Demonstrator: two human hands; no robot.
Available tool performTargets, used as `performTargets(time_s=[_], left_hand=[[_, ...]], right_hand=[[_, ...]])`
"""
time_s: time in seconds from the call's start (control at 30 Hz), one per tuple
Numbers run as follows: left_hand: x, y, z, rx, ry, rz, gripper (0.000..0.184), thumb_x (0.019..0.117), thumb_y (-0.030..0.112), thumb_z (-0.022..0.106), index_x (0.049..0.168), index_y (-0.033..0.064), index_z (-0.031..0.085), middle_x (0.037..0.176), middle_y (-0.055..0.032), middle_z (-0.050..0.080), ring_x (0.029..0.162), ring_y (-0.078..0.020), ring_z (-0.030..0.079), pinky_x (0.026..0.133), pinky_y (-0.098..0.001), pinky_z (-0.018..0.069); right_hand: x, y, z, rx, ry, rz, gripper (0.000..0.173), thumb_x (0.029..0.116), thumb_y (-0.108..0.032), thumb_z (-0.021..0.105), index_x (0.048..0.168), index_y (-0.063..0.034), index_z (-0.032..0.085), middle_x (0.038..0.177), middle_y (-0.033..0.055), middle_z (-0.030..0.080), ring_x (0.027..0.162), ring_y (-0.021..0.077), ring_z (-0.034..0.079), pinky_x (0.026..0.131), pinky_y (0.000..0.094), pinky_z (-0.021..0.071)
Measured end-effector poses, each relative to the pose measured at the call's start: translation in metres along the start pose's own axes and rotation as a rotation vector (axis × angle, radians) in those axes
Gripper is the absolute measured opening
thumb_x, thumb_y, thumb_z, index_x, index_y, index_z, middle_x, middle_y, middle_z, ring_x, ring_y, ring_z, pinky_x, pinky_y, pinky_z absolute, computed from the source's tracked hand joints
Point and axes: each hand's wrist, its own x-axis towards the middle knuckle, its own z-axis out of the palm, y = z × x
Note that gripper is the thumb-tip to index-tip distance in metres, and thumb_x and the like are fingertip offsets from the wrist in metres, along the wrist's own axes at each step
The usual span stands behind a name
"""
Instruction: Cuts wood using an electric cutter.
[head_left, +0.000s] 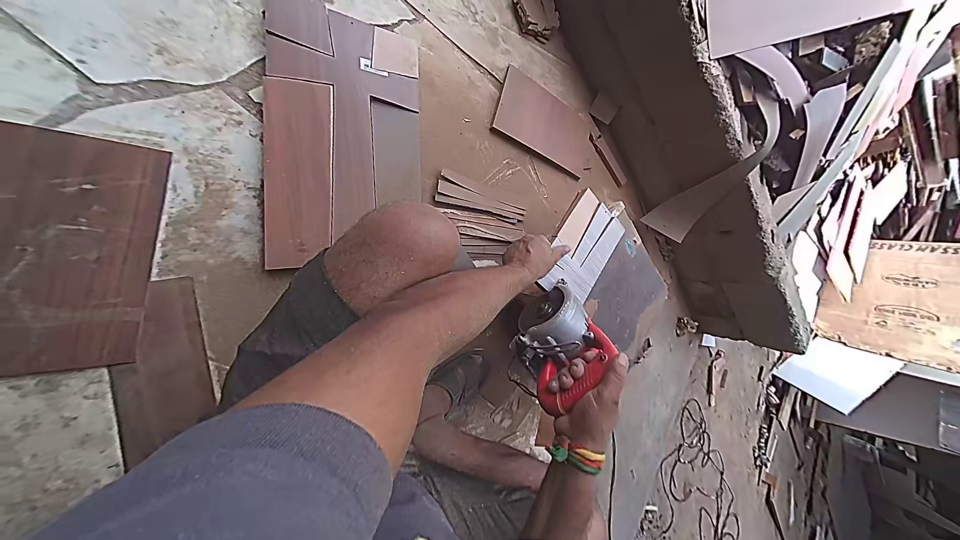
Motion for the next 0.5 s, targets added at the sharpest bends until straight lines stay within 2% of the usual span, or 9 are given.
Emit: performTargets(time_s=[0.5], left_hand=[[0.0011,-0.0002,0.0016,0.012,-0.009,0.006,0.079,0.0987,0.076,0.04,0.11,0.0037,0.07,0.117,-0.0219,0.07,0.115,-0.0381,0.067,0.091,-0.0626,0.0539]], right_hand=[[0.0007,0.0005,0.0018,-0.003,-0.001,0.0,0.068,0.1082,-0.061,0.014,0.086,-0.011,0.054,0.051,-0.0008,0.052,0.038,0.0131,0.054,0.036,0.0325,0.0516]])
